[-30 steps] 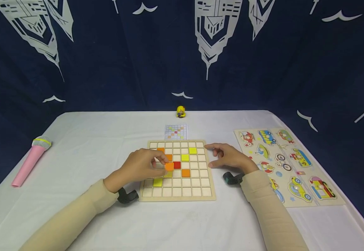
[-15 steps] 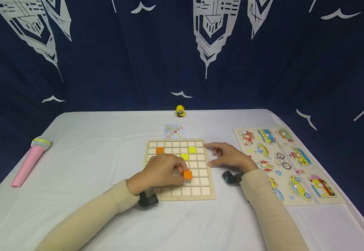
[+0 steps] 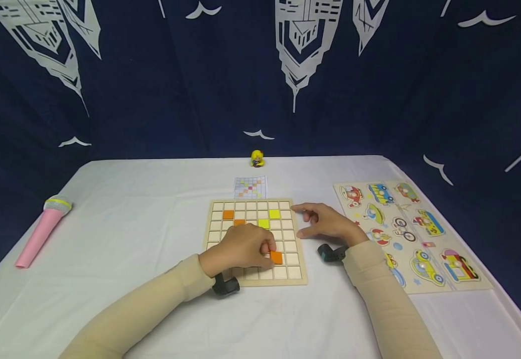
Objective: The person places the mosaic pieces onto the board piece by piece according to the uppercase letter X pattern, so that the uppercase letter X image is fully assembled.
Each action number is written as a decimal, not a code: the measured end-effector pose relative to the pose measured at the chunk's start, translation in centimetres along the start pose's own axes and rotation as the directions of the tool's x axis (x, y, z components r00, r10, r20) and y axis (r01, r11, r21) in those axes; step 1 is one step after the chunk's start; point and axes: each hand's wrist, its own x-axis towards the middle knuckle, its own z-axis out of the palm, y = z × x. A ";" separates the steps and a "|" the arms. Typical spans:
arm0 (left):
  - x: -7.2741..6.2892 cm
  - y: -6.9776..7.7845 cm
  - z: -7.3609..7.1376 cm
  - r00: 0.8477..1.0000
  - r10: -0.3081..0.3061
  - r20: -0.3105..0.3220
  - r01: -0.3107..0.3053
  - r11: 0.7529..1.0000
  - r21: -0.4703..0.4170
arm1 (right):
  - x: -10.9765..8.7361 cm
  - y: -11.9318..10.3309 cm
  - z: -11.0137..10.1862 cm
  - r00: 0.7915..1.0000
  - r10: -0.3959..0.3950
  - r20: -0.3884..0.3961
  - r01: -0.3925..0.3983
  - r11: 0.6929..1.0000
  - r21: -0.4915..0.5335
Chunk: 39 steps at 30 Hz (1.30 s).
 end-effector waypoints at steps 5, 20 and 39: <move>0.2 0.3 0.0 1.000 -0.008 0.015 0.008 1.000 0.009 | 0.0 -0.1 0.1 1.000 0.001 -0.001 -0.001 1.000 -0.002; 0.4 0.2 0.1 0.999 -0.012 0.049 0.012 1.000 0.001 | 0.2 0.1 0.1 1.000 -0.003 0.003 0.003 1.000 0.010; -6.1 -5.6 -0.9 0.978 -0.030 -0.205 -0.009 0.983 -0.185 | -1.0 1.1 1.6 0.999 0.036 0.000 -0.036 0.999 -0.002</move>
